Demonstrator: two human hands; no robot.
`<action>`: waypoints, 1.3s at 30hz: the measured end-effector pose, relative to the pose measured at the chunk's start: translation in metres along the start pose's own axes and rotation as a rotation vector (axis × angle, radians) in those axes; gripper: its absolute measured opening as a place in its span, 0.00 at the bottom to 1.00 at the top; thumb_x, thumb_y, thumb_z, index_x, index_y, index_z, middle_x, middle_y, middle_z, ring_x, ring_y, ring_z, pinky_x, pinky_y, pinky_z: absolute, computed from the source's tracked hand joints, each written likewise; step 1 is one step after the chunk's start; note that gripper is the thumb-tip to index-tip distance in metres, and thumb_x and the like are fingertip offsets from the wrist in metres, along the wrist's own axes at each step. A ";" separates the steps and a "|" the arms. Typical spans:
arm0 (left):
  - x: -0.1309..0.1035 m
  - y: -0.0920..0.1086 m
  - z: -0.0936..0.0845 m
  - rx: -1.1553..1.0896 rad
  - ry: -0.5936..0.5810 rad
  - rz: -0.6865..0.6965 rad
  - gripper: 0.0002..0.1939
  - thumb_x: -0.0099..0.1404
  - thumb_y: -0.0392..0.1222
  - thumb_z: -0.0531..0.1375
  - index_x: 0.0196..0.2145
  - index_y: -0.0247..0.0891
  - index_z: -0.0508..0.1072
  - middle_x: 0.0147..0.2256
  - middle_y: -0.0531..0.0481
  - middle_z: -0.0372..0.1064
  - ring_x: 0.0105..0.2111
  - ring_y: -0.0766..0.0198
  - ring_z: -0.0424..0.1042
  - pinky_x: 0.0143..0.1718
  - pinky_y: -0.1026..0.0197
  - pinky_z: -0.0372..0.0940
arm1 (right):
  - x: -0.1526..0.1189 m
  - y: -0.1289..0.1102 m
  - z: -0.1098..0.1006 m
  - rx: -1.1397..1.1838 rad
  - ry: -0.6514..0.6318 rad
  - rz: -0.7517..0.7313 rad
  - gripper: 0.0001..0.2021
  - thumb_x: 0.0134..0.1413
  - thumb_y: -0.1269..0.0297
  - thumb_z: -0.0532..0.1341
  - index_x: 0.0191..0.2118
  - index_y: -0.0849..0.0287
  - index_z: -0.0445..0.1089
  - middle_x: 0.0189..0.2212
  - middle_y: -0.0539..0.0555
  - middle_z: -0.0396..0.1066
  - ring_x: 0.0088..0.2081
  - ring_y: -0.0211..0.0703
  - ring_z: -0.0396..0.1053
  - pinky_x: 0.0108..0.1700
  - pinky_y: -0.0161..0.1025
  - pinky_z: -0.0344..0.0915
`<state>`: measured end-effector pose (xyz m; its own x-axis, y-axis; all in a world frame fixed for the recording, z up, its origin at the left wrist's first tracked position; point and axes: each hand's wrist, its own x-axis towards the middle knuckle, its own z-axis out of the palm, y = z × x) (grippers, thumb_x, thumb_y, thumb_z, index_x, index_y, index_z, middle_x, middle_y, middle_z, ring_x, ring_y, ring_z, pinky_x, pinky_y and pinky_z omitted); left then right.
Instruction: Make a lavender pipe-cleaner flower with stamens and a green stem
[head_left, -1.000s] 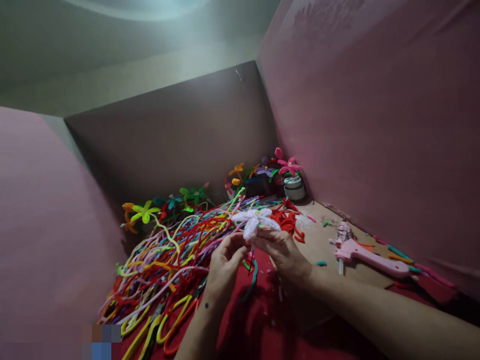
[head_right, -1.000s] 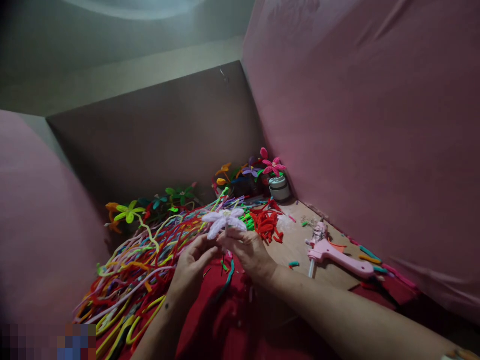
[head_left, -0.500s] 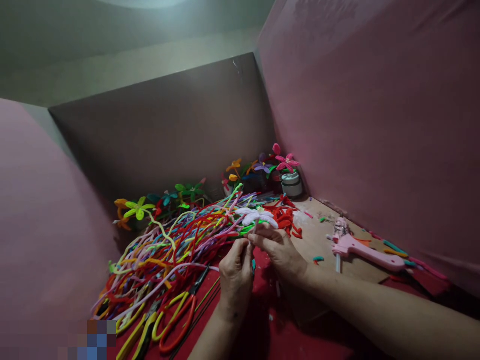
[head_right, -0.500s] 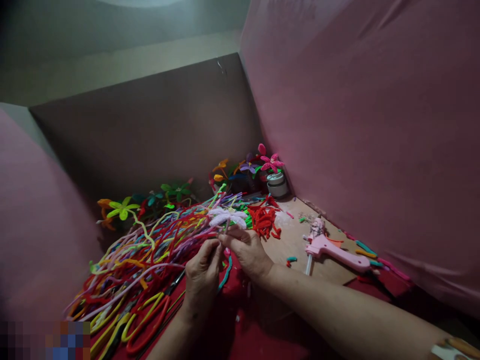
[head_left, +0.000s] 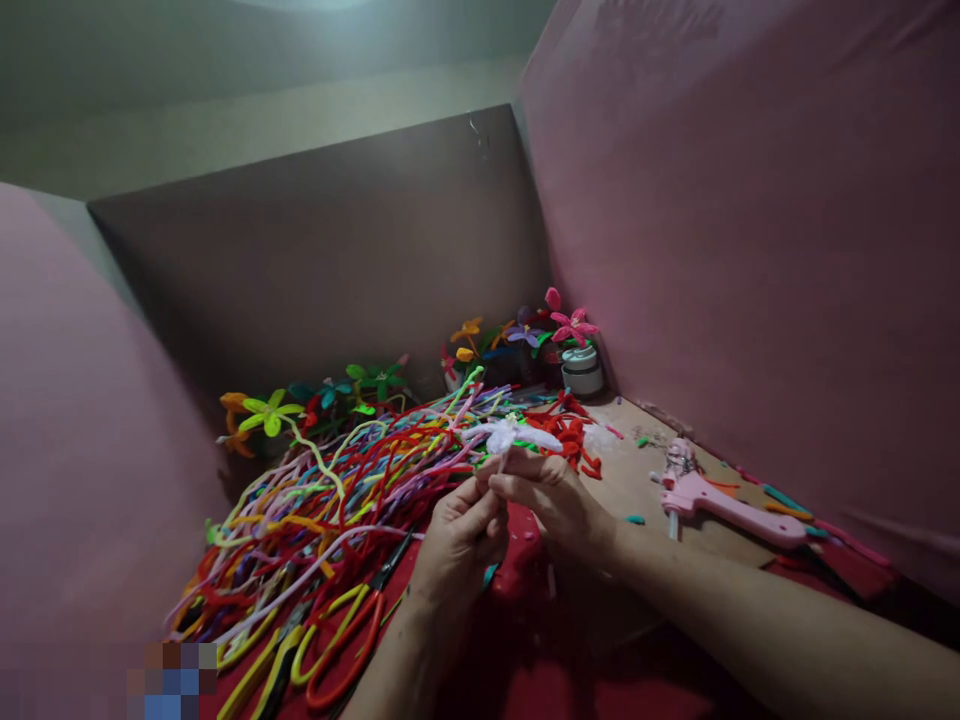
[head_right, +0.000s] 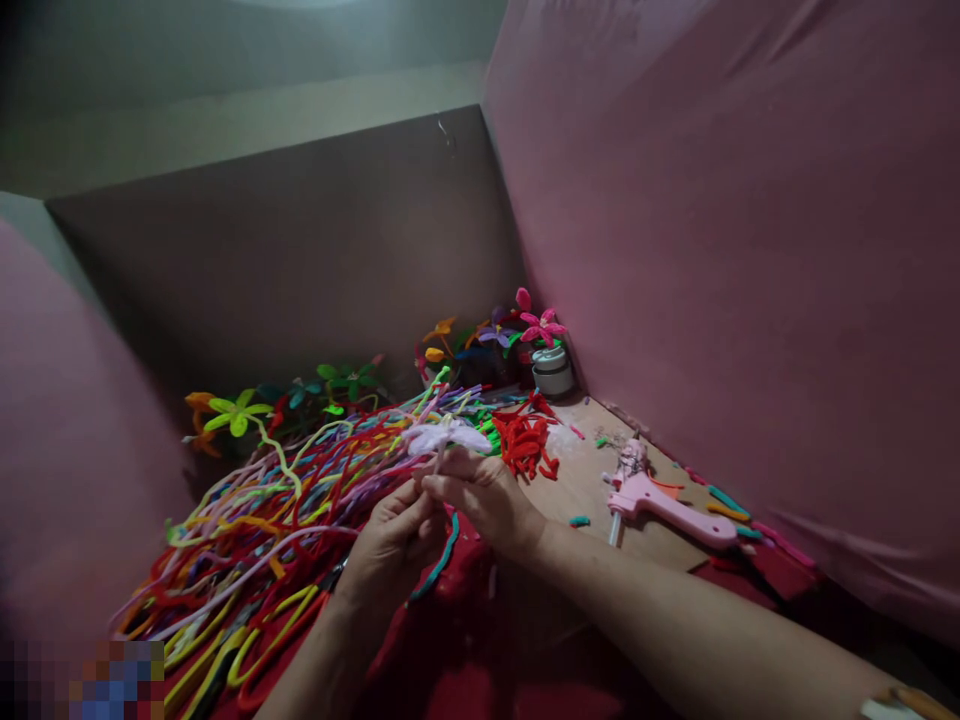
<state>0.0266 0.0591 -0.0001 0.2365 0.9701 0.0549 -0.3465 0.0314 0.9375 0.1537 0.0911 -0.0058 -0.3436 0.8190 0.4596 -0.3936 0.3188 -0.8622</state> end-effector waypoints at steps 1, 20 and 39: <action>0.000 0.000 0.000 -0.024 -0.014 -0.013 0.12 0.55 0.44 0.61 0.37 0.38 0.68 0.14 0.62 0.49 0.12 0.78 0.40 0.13 0.73 0.41 | 0.000 0.000 0.000 0.006 -0.009 -0.002 0.08 0.49 0.61 0.60 0.32 0.57 0.75 0.30 0.51 0.69 0.37 0.40 0.64 0.44 0.38 0.60; 0.000 -0.003 0.006 0.215 0.084 0.092 0.10 0.59 0.47 0.57 0.35 0.38 0.66 0.16 0.62 0.49 0.13 0.76 0.43 0.13 0.71 0.44 | 0.000 0.001 -0.004 -0.032 0.042 -0.017 0.09 0.50 0.62 0.59 0.33 0.58 0.75 0.32 0.51 0.69 0.39 0.41 0.65 0.45 0.38 0.59; 0.000 -0.001 0.004 0.018 0.022 -0.017 0.08 0.59 0.44 0.58 0.30 0.37 0.66 0.15 0.62 0.52 0.11 0.78 0.41 0.12 0.72 0.40 | -0.001 0.009 -0.002 -0.004 0.006 0.040 0.12 0.51 0.59 0.58 0.36 0.58 0.74 0.30 0.51 0.69 0.34 0.38 0.64 0.40 0.37 0.61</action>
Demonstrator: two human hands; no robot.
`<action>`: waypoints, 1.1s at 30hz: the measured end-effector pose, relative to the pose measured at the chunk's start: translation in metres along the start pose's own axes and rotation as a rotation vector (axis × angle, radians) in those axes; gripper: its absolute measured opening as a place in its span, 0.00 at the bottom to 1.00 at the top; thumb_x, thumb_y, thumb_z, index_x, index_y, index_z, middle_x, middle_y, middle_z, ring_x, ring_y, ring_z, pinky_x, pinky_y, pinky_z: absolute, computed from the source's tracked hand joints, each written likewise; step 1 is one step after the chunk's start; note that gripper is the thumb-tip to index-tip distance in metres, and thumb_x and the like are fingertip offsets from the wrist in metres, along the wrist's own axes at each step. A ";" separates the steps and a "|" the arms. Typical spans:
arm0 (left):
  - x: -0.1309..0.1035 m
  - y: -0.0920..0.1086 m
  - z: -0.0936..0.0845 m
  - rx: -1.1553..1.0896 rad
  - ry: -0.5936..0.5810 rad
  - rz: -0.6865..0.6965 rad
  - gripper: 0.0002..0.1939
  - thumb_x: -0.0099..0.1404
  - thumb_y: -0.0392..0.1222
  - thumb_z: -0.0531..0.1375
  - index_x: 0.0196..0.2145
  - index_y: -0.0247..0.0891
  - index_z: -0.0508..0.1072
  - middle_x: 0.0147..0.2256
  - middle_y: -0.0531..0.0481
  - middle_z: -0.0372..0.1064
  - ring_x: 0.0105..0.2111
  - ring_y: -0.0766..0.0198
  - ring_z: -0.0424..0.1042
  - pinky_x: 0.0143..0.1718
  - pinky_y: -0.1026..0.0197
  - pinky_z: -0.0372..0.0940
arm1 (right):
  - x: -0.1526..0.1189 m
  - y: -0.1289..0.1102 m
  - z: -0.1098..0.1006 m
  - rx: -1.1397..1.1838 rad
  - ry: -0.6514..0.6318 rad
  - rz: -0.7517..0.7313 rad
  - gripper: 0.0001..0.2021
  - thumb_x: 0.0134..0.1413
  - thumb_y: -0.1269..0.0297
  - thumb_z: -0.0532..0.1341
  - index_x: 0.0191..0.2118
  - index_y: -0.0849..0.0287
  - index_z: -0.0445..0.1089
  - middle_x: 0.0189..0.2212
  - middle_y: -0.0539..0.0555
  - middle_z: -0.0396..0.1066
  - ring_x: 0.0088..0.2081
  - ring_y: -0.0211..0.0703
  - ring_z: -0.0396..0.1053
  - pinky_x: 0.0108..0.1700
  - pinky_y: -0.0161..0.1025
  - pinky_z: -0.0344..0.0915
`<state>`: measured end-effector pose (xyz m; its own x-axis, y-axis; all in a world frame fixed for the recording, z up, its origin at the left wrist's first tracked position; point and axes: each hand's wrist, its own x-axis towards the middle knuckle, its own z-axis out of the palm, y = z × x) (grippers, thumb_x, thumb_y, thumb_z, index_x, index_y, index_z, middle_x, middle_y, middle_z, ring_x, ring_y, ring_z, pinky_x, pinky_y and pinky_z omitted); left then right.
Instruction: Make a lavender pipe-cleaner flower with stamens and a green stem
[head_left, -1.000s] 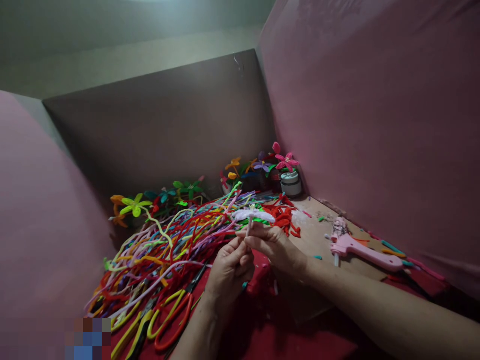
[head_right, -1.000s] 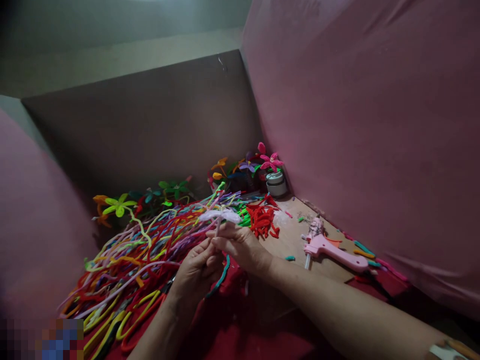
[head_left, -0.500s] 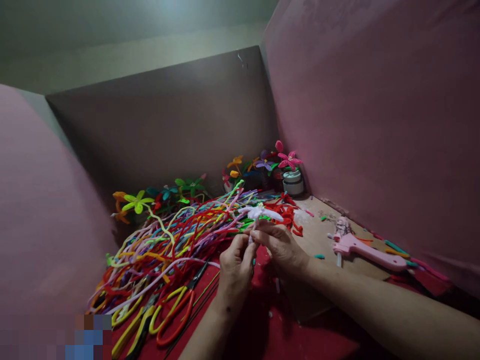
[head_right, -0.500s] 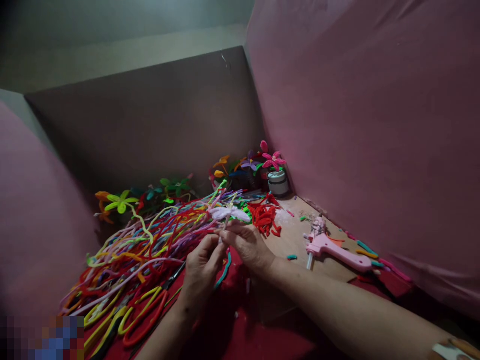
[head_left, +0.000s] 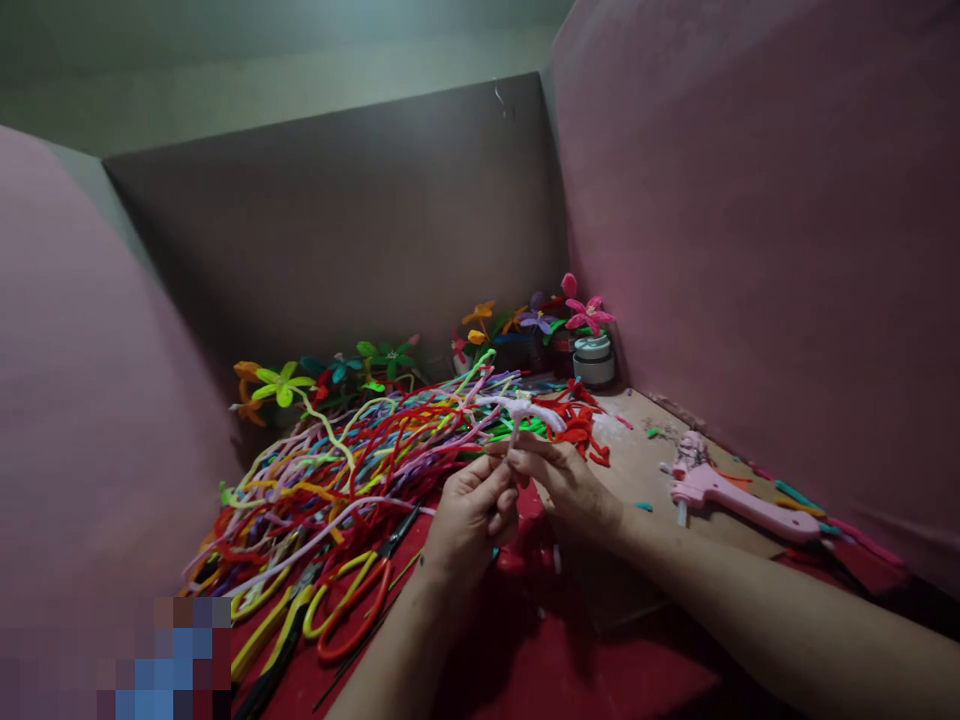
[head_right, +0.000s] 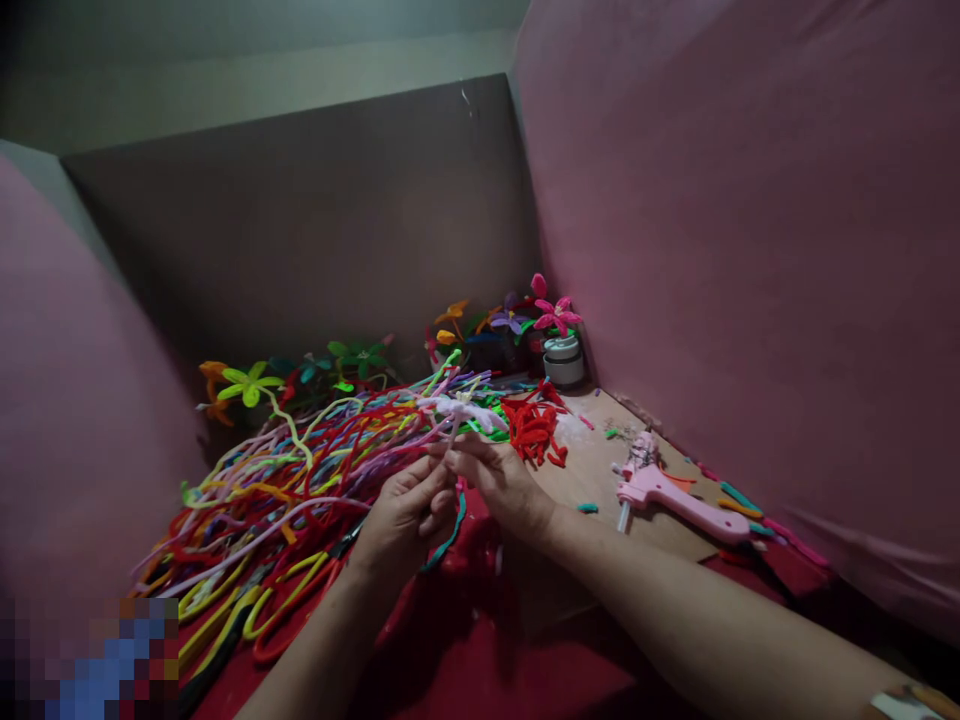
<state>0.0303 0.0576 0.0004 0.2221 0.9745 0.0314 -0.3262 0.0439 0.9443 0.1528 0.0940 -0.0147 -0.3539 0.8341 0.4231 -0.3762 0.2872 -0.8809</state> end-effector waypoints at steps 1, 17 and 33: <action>0.000 0.000 0.000 -0.034 -0.027 -0.015 0.08 0.59 0.44 0.57 0.30 0.37 0.66 0.15 0.62 0.52 0.11 0.78 0.40 0.11 0.72 0.40 | 0.000 -0.001 0.000 0.021 -0.001 -0.003 0.10 0.51 0.60 0.58 0.34 0.59 0.74 0.28 0.50 0.68 0.32 0.37 0.64 0.39 0.36 0.61; -0.002 -0.007 0.000 0.579 0.211 0.266 0.12 0.61 0.47 0.54 0.25 0.37 0.65 0.15 0.59 0.56 0.12 0.76 0.52 0.14 0.70 0.49 | -0.001 -0.003 -0.001 -0.060 0.021 -0.023 0.11 0.51 0.59 0.57 0.34 0.58 0.74 0.29 0.51 0.67 0.33 0.39 0.63 0.40 0.37 0.60; -0.001 -0.001 -0.003 0.068 -0.023 0.024 0.11 0.58 0.47 0.58 0.28 0.35 0.65 0.14 0.61 0.52 0.09 0.77 0.46 0.09 0.71 0.50 | 0.002 -0.003 -0.003 0.105 -0.004 0.036 0.09 0.47 0.60 0.62 0.32 0.59 0.75 0.28 0.50 0.69 0.34 0.39 0.65 0.41 0.38 0.62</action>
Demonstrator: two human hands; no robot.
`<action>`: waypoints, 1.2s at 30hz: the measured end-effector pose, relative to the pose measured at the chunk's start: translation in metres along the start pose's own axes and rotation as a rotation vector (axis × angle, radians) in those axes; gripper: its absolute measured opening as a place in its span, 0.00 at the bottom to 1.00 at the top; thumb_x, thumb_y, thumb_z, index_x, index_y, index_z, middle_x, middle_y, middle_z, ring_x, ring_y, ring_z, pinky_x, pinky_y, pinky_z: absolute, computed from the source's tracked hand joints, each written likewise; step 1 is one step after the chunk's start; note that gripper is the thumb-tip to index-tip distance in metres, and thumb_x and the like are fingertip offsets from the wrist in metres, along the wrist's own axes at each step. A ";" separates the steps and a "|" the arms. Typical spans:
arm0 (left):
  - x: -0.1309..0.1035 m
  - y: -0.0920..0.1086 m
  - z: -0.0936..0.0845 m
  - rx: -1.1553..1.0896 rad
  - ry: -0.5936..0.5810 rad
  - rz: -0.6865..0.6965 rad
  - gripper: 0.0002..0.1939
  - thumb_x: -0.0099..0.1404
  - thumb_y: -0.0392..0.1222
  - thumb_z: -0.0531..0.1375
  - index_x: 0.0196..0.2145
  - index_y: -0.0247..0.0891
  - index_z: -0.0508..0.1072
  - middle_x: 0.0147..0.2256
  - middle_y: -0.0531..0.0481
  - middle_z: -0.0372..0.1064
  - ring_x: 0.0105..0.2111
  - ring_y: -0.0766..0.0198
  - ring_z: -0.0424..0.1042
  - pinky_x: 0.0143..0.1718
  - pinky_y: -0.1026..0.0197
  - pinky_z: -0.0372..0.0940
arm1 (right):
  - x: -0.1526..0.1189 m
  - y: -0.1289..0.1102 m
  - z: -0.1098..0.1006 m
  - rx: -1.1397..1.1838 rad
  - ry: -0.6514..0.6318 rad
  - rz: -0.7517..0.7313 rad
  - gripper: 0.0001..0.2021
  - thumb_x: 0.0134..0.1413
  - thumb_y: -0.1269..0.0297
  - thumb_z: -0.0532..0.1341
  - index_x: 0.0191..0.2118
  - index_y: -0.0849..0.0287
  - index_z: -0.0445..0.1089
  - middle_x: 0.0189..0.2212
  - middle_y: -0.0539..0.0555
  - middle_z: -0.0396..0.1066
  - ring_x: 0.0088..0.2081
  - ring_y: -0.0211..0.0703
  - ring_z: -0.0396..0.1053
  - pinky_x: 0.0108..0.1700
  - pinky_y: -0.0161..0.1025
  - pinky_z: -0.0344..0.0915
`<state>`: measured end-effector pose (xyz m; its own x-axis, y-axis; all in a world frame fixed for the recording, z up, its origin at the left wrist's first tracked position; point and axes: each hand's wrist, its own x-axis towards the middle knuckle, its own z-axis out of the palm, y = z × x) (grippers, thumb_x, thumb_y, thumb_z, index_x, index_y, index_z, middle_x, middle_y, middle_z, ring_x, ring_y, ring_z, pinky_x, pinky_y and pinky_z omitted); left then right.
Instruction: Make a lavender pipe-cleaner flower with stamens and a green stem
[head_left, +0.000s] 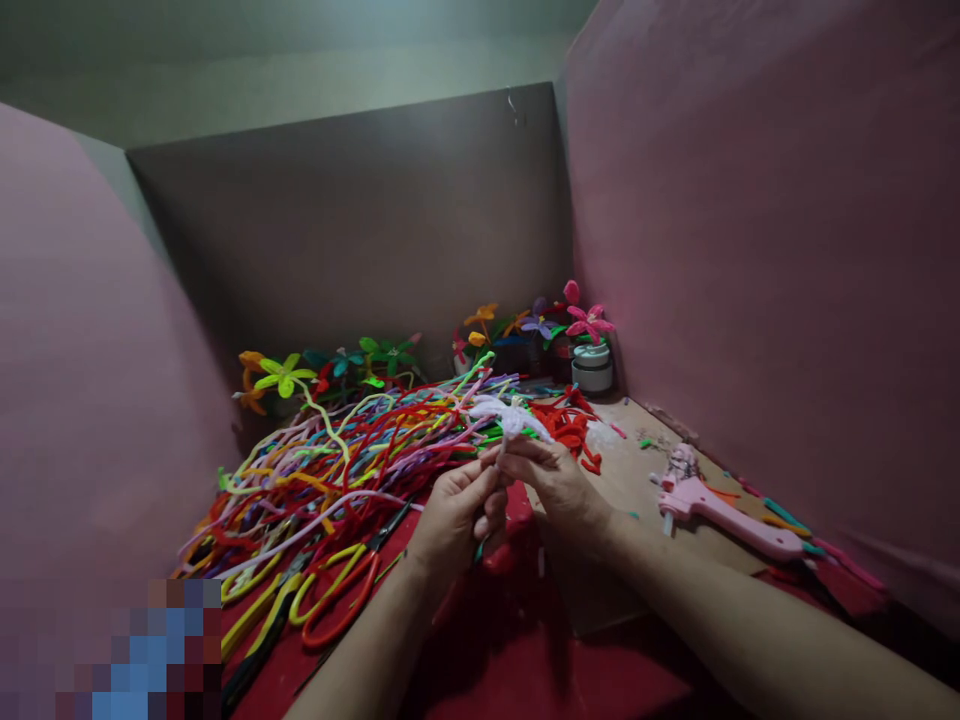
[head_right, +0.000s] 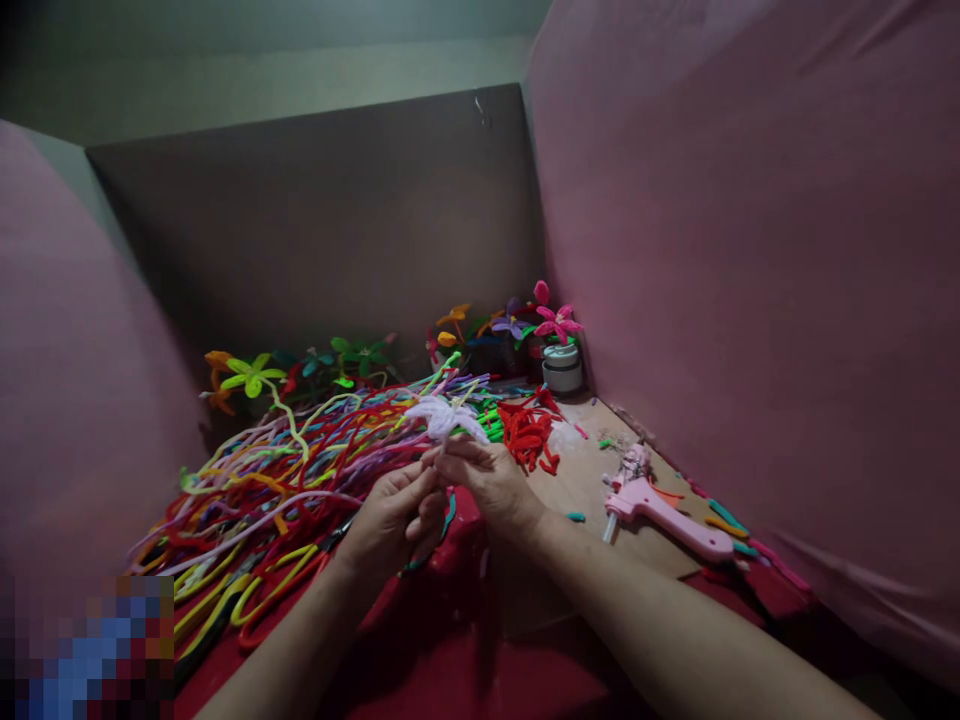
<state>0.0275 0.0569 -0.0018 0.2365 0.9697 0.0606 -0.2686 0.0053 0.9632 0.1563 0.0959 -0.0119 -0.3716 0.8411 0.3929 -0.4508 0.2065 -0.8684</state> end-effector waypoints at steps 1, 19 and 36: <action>0.000 -0.001 0.001 0.116 0.046 0.044 0.12 0.58 0.47 0.58 0.27 0.35 0.65 0.15 0.60 0.55 0.10 0.76 0.50 0.10 0.71 0.52 | 0.000 0.003 0.000 -0.001 0.020 -0.006 0.09 0.47 0.60 0.62 0.32 0.59 0.75 0.28 0.51 0.69 0.34 0.39 0.65 0.41 0.38 0.62; 0.002 -0.005 0.000 -0.095 -0.062 -0.029 0.11 0.58 0.47 0.58 0.26 0.36 0.64 0.14 0.60 0.55 0.08 0.77 0.45 0.08 0.71 0.48 | -0.002 0.001 -0.001 -0.096 0.004 -0.016 0.10 0.48 0.61 0.61 0.36 0.57 0.75 0.28 0.51 0.69 0.33 0.40 0.66 0.41 0.40 0.62; 0.000 -0.003 0.002 -0.068 -0.046 -0.020 0.12 0.57 0.46 0.59 0.25 0.35 0.64 0.11 0.61 0.54 0.07 0.77 0.45 0.08 0.72 0.48 | -0.005 -0.006 0.000 -0.211 -0.029 -0.083 0.11 0.50 0.63 0.58 0.37 0.56 0.76 0.35 0.52 0.72 0.41 0.43 0.67 0.48 0.42 0.59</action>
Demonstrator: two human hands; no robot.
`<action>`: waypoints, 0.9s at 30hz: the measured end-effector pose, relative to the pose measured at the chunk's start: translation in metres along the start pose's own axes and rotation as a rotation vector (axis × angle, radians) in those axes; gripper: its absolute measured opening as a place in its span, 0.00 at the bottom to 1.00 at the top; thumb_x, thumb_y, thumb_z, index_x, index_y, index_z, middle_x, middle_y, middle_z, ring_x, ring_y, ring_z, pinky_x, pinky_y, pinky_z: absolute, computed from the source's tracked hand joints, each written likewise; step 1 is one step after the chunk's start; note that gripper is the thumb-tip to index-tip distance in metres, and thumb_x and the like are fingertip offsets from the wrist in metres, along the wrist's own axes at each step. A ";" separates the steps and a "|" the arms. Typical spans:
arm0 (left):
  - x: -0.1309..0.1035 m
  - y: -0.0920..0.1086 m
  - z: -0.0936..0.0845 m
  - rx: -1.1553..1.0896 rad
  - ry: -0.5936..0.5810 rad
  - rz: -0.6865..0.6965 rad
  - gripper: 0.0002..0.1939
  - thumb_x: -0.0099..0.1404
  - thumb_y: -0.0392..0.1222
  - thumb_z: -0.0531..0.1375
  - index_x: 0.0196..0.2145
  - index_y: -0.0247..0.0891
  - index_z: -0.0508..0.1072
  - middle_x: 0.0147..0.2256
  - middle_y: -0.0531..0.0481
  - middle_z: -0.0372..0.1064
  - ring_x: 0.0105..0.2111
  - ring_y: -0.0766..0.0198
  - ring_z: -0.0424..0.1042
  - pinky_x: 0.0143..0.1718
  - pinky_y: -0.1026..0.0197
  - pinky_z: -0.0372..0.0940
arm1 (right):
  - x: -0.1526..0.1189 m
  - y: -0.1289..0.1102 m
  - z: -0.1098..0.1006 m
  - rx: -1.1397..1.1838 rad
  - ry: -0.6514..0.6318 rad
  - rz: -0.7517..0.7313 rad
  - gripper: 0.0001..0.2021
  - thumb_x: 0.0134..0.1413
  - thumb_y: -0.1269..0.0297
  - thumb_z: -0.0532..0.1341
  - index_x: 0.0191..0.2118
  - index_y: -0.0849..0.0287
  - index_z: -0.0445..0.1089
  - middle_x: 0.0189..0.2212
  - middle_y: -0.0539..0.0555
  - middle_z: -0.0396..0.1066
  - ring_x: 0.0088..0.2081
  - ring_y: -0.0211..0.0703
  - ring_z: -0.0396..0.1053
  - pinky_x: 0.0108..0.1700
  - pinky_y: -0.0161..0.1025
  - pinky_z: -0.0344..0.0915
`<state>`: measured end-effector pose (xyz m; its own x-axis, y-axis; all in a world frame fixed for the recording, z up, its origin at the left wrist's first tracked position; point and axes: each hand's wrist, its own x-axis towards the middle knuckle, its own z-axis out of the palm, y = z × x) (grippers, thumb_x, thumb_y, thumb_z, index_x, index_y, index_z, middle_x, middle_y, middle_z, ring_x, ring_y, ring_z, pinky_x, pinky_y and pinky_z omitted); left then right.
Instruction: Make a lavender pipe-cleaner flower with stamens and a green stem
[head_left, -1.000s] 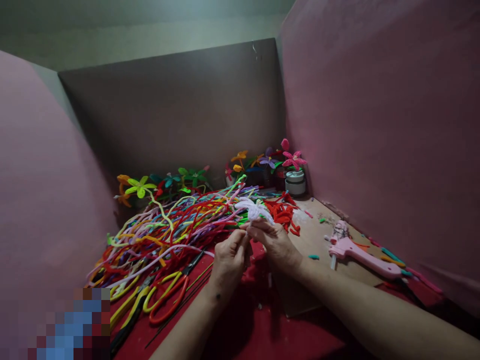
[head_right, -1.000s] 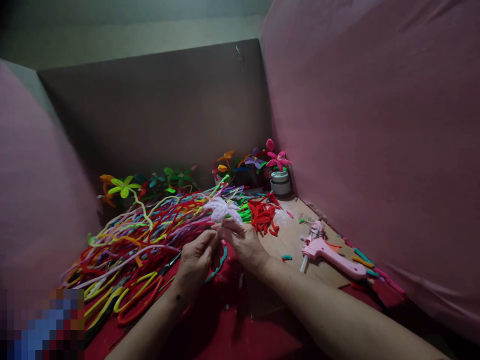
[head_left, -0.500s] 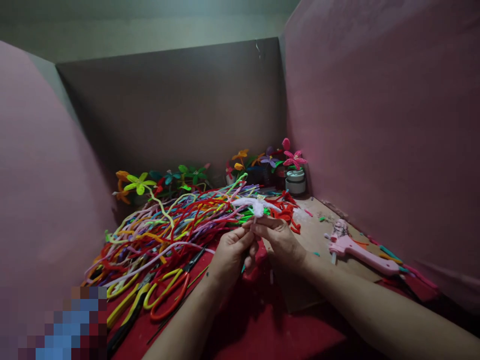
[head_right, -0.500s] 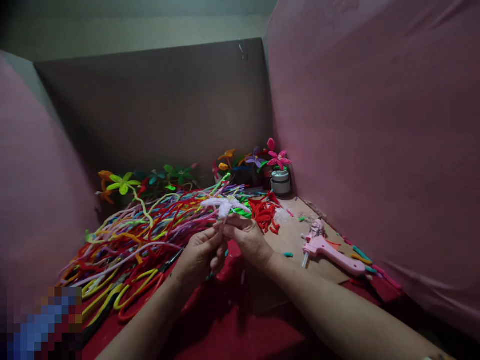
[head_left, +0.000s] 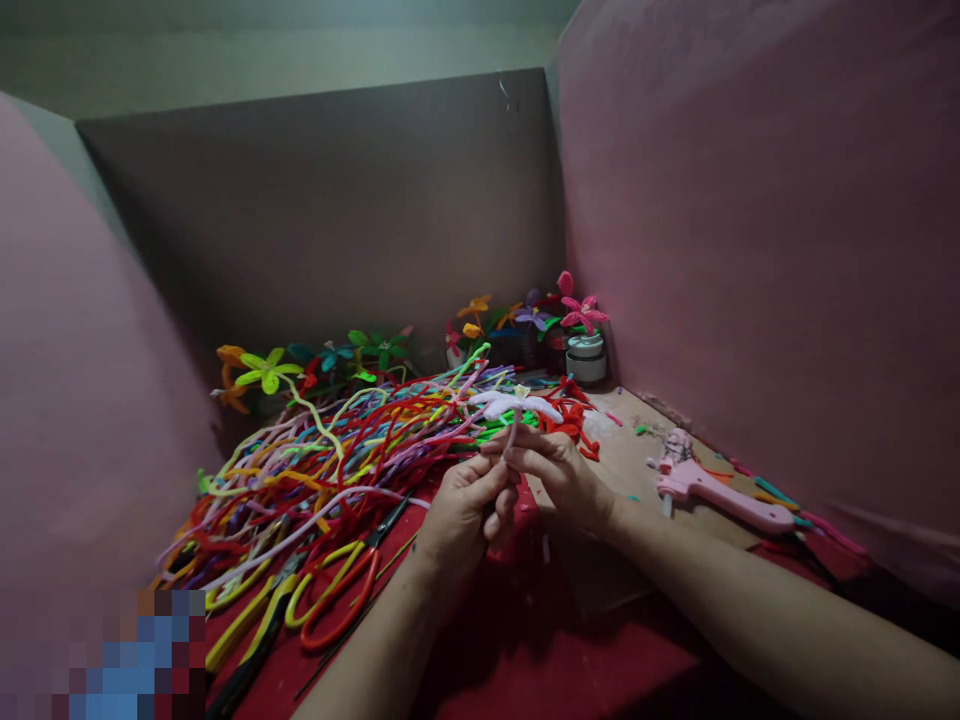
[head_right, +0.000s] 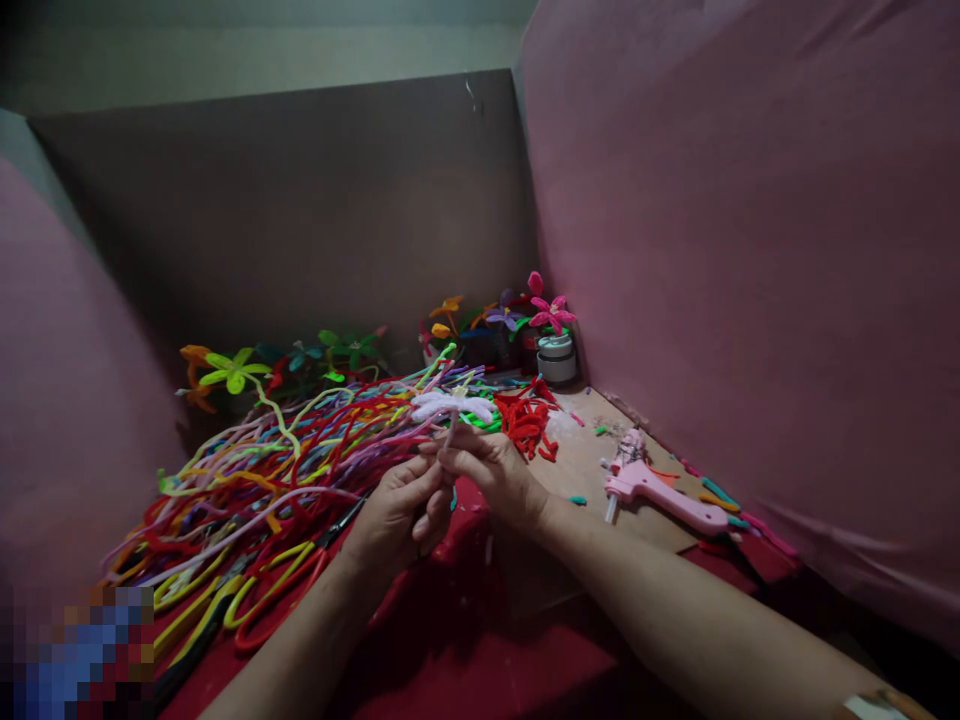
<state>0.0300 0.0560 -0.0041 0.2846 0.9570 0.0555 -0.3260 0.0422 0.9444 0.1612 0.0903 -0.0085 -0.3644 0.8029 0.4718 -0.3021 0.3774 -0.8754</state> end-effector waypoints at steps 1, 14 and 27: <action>0.000 -0.001 -0.001 -0.035 -0.031 -0.001 0.11 0.57 0.46 0.59 0.25 0.35 0.64 0.11 0.61 0.53 0.07 0.78 0.44 0.08 0.72 0.48 | 0.000 -0.001 0.001 -0.014 0.006 -0.008 0.11 0.50 0.62 0.58 0.36 0.56 0.76 0.35 0.52 0.72 0.42 0.44 0.66 0.49 0.42 0.58; 0.000 -0.008 0.003 0.616 0.247 0.321 0.14 0.58 0.48 0.57 0.21 0.36 0.66 0.16 0.56 0.60 0.14 0.73 0.58 0.17 0.69 0.53 | 0.003 0.011 0.002 -0.006 0.105 0.034 0.10 0.48 0.60 0.60 0.32 0.56 0.76 0.29 0.51 0.71 0.36 0.41 0.66 0.43 0.39 0.60; 0.001 -0.002 -0.001 -0.044 -0.033 -0.015 0.10 0.57 0.46 0.58 0.27 0.36 0.64 0.13 0.61 0.55 0.08 0.78 0.45 0.09 0.72 0.47 | 0.001 0.001 0.001 0.062 0.021 0.017 0.10 0.49 0.61 0.59 0.23 0.59 0.71 0.23 0.49 0.65 0.32 0.39 0.66 0.40 0.38 0.60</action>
<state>0.0298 0.0571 -0.0059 0.3194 0.9462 0.0524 -0.3602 0.0701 0.9302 0.1593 0.0912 -0.0087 -0.3513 0.8191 0.4536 -0.3497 0.3346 -0.8751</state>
